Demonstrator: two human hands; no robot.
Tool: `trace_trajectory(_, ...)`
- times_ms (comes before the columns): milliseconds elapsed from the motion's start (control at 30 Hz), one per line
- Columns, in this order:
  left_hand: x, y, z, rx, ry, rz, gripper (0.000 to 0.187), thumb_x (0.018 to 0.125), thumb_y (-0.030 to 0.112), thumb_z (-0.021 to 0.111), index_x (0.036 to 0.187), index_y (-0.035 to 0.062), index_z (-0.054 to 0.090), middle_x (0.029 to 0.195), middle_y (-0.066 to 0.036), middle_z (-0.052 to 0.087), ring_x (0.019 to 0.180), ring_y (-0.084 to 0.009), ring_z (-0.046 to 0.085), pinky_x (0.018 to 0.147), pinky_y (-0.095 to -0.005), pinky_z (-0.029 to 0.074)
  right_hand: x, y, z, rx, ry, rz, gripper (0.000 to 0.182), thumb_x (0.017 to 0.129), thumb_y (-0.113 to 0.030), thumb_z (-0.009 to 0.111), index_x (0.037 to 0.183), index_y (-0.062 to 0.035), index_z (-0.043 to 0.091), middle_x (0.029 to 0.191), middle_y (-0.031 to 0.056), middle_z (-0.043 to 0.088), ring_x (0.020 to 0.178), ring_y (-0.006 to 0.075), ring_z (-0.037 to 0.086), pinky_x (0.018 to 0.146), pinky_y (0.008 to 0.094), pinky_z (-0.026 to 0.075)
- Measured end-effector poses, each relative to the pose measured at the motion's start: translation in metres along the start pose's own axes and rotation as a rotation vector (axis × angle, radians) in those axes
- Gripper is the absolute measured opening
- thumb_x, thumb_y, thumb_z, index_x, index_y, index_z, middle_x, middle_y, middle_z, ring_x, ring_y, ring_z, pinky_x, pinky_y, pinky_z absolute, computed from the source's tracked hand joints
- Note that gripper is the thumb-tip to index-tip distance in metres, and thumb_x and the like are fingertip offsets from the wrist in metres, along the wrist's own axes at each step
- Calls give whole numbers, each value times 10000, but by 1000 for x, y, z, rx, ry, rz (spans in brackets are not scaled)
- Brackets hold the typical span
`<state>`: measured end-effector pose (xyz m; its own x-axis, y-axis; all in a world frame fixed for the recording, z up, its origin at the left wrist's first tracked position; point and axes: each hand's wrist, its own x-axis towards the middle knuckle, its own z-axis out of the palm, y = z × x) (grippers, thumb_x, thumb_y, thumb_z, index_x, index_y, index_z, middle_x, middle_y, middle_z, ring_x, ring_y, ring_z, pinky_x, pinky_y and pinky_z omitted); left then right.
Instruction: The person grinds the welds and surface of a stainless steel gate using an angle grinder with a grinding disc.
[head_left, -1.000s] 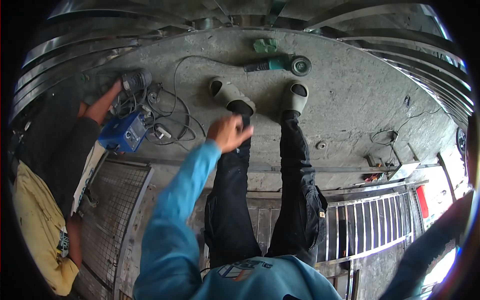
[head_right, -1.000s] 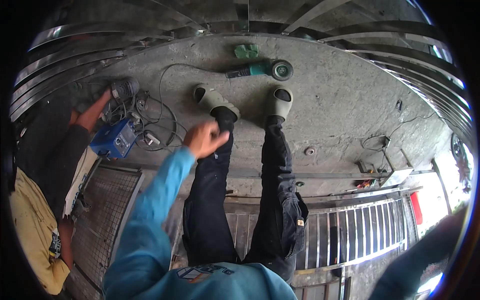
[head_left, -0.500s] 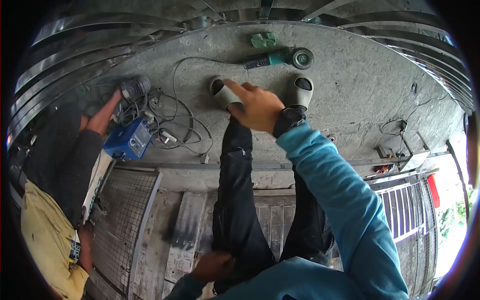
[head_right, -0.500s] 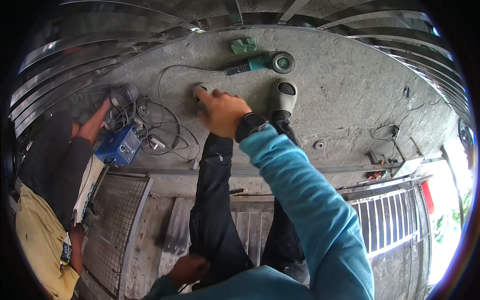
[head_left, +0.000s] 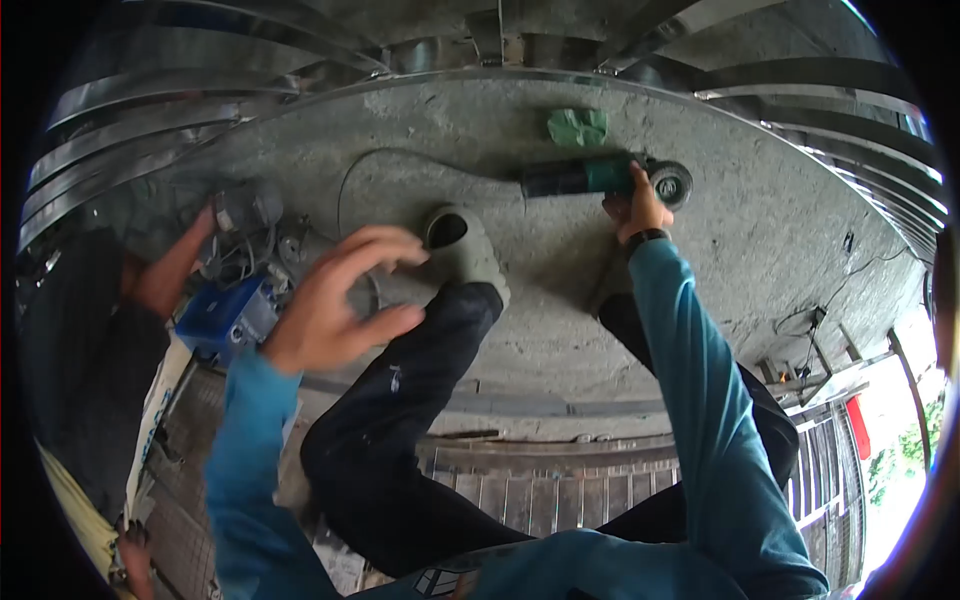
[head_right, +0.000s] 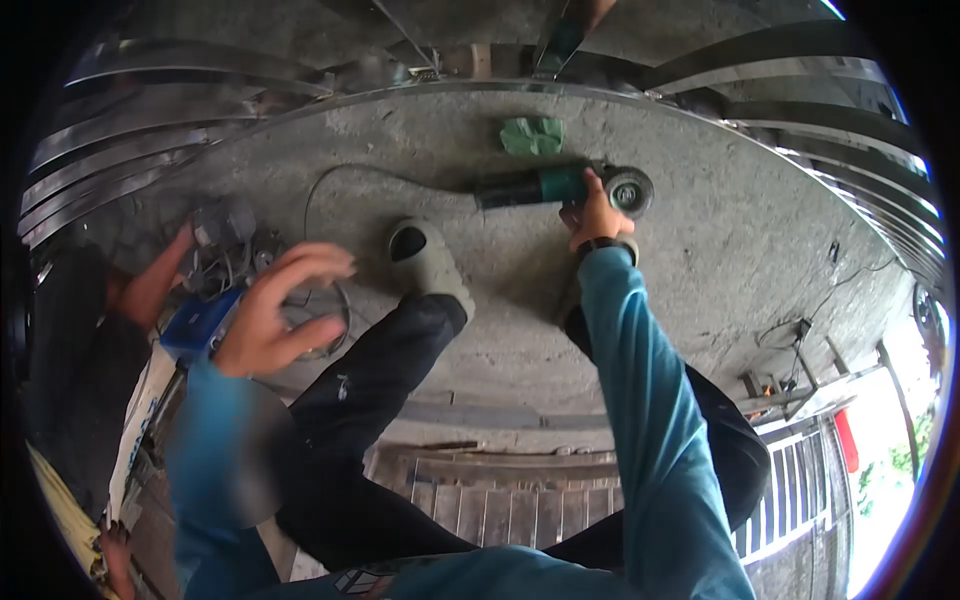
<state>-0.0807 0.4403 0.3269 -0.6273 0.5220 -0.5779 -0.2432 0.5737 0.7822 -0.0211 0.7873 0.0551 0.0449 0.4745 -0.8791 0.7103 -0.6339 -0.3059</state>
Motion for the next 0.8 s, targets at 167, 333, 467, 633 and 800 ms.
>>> trace_trajectory(167,104,-82,64,409,-278,164,556,821,412,763,1217,46,630,1214,-120,601,1108,-333,596,953,-418,483,5,37,20,227,90,-330,1012,653,-264,940,1321,-135,191,1300,160,510,1110,339,592,805,497,568)
trace_trajectory(333,153,-122,144,625,-177,286,745,754,452,790,1321,43,530,1269,-127,511,1148,-331,527,951,-462,465,2,60,30,271,-82,-296,762,697,-142,896,1284,-100,412,1204,67,600,1026,211,620,795,401,534)
trace_trajectory(467,185,-127,190,672,41,364,847,691,392,829,1370,47,457,1258,-137,464,1136,-328,504,870,-432,470,31,61,33,319,-101,-369,475,684,-15,814,1099,-17,582,1000,55,660,861,176,637,755,343,527)
trace_trajectory(633,221,-146,217,763,180,417,808,719,232,776,1410,39,405,1224,-200,516,1069,-387,569,814,-490,511,30,63,33,416,-221,-463,254,697,-52,773,915,-34,645,871,35,646,731,182,636,655,328,526)
trace_trajectory(800,203,-85,192,269,-94,255,734,716,119,707,1377,33,402,1096,-264,652,984,-462,649,804,-505,550,-33,35,7,535,-88,-632,440,712,-56,803,1061,5,541,989,84,618,870,205,623,762,336,518)
